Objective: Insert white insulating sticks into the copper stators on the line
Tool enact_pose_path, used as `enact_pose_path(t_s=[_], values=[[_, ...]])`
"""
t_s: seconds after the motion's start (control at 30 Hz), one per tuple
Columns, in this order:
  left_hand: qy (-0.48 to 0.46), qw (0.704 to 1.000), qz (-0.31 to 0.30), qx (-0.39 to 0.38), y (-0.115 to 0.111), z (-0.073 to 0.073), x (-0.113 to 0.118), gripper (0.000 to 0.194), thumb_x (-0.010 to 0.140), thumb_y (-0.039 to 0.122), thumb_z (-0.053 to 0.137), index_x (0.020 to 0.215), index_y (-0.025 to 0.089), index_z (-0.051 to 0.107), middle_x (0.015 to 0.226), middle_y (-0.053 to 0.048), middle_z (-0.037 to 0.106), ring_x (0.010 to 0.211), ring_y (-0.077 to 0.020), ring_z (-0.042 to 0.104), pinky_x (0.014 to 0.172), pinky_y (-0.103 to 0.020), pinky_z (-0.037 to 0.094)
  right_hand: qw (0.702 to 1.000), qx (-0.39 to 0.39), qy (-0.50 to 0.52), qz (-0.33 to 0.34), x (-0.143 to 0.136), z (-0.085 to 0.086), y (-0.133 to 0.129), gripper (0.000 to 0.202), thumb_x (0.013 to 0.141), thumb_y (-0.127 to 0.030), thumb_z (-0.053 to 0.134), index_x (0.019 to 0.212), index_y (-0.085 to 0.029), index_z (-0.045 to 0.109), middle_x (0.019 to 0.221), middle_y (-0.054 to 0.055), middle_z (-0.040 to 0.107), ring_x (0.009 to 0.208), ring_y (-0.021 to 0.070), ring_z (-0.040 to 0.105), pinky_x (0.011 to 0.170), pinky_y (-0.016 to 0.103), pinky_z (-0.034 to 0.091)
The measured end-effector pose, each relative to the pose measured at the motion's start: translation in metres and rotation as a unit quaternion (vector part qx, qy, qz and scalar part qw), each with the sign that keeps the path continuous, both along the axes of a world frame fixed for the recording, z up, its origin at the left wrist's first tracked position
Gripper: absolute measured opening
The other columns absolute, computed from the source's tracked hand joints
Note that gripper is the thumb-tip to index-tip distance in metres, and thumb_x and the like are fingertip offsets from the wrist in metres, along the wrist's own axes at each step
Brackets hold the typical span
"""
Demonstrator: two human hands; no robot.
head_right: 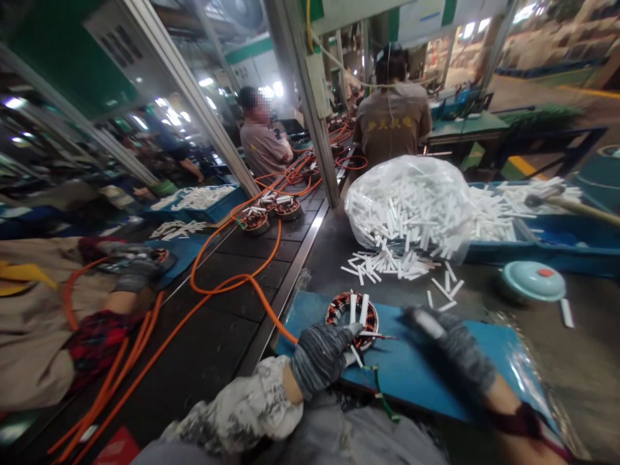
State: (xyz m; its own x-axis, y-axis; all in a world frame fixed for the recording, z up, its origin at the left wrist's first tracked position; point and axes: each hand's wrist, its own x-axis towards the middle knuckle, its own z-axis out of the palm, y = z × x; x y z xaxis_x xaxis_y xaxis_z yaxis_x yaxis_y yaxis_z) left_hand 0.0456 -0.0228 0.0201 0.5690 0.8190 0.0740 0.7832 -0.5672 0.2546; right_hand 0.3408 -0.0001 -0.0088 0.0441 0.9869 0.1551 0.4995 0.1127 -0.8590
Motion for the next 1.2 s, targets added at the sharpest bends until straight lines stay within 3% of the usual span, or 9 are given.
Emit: enact_pose_path(t_s=[0.1,0.17,0.3,0.4,0.6,0.83,0.9,1.07,1.2], values=[[-0.003,0.999,0.027,0.032,0.012,-0.004,-0.001,0.049,0.094,0.042,0.065,0.140,0.024,0.063,0.100,-0.011,0.078,0.089,-0.0271,0.074,0.083,-0.038,0.060,0.983,0.015,-0.182,-0.027,0.044,-0.015,0.024,0.039,0.078,-0.049,0.061,0.104,-0.030,0.081,0.115,0.013,0.078,0.108,0.0390,0.071,0.095,0.057,0.055],[0.007,0.998,0.052,0.039,0.024,-0.004,0.003,0.049,0.095,0.042,0.065,0.141,0.023,0.062,0.101,-0.012,0.078,0.090,-0.0266,0.074,0.084,-0.037,0.059,0.967,0.028,-0.253,-0.022,0.060,-0.028,0.029,0.041,0.081,-0.044,0.055,0.109,-0.029,0.080,0.120,0.015,0.076,0.111,0.0394,0.070,0.097,0.058,0.053],[0.020,0.996,0.087,0.032,0.044,0.001,0.012,0.050,0.096,0.037,0.063,0.143,0.020,0.060,0.112,-0.014,0.076,0.096,-0.0282,0.074,0.086,-0.040,0.059,0.942,0.043,-0.331,-0.028,0.069,-0.046,0.024,0.045,0.088,-0.042,0.046,0.115,-0.026,0.079,0.114,0.020,0.075,0.102,0.0408,0.071,0.089,0.057,0.054],[0.022,0.996,0.087,0.027,0.049,0.002,0.015,0.051,0.097,0.035,0.062,0.145,0.019,0.058,0.120,-0.014,0.075,0.100,-0.0290,0.074,0.089,-0.042,0.059,0.937,0.050,-0.346,-0.023,0.067,-0.041,0.019,0.042,0.090,-0.044,0.046,0.106,-0.026,0.081,0.102,0.021,0.075,0.090,0.0392,0.072,0.083,0.055,0.054],[0.015,0.997,0.073,0.026,0.047,0.001,0.014,0.051,0.096,0.034,0.065,0.145,0.021,0.057,0.123,-0.013,0.074,0.104,-0.0277,0.073,0.091,-0.040,0.059,0.971,0.091,-0.191,-0.109,0.022,-0.001,0.009,0.044,0.092,-0.053,0.048,0.113,-0.022,0.072,0.112,0.016,0.073,0.101,0.0355,0.071,0.094,0.053,0.055],[0.014,0.998,0.066,0.018,0.050,0.004,0.014,0.049,0.096,0.036,0.064,0.143,0.020,0.059,0.120,-0.012,0.075,0.105,-0.0275,0.073,0.093,-0.039,0.059,0.994,0.070,-0.001,0.081,-0.058,0.016,0.008,0.028,0.090,-0.046,0.060,0.102,-0.027,0.077,0.101,0.006,0.078,0.092,0.0260,0.074,0.088,0.044,0.060],[0.021,0.998,0.066,0.008,0.050,0.004,0.015,0.050,0.097,0.036,0.063,0.144,0.020,0.058,0.121,-0.012,0.075,0.104,-0.0280,0.073,0.092,-0.040,0.060,0.995,0.055,0.020,0.084,-0.061,0.014,0.011,0.027,0.090,-0.045,0.061,0.102,-0.027,0.077,0.101,0.006,0.079,0.093,0.0264,0.074,0.090,0.045,0.059],[0.009,0.998,0.055,0.002,0.051,0.002,0.016,0.048,0.098,0.033,0.062,0.144,0.020,0.057,0.125,-0.012,0.073,0.110,-0.0271,0.072,0.096,-0.040,0.059,0.996,0.053,0.047,-0.052,-0.041,0.010,0.026,0.035,0.085,-0.053,0.063,0.103,-0.026,0.077,0.105,0.008,0.078,0.101,0.0294,0.072,0.096,0.049,0.056],[0.009,0.999,0.043,-0.006,0.050,0.005,0.015,0.047,0.099,0.033,0.061,0.144,0.020,0.057,0.129,-0.011,0.072,0.111,-0.0273,0.072,0.095,-0.041,0.060,0.998,-0.010,0.058,0.018,-0.040,0.009,0.030,0.040,0.081,-0.058,0.066,0.101,-0.025,0.078,0.104,0.008,0.079,0.102,0.0307,0.072,0.098,0.050,0.055]])
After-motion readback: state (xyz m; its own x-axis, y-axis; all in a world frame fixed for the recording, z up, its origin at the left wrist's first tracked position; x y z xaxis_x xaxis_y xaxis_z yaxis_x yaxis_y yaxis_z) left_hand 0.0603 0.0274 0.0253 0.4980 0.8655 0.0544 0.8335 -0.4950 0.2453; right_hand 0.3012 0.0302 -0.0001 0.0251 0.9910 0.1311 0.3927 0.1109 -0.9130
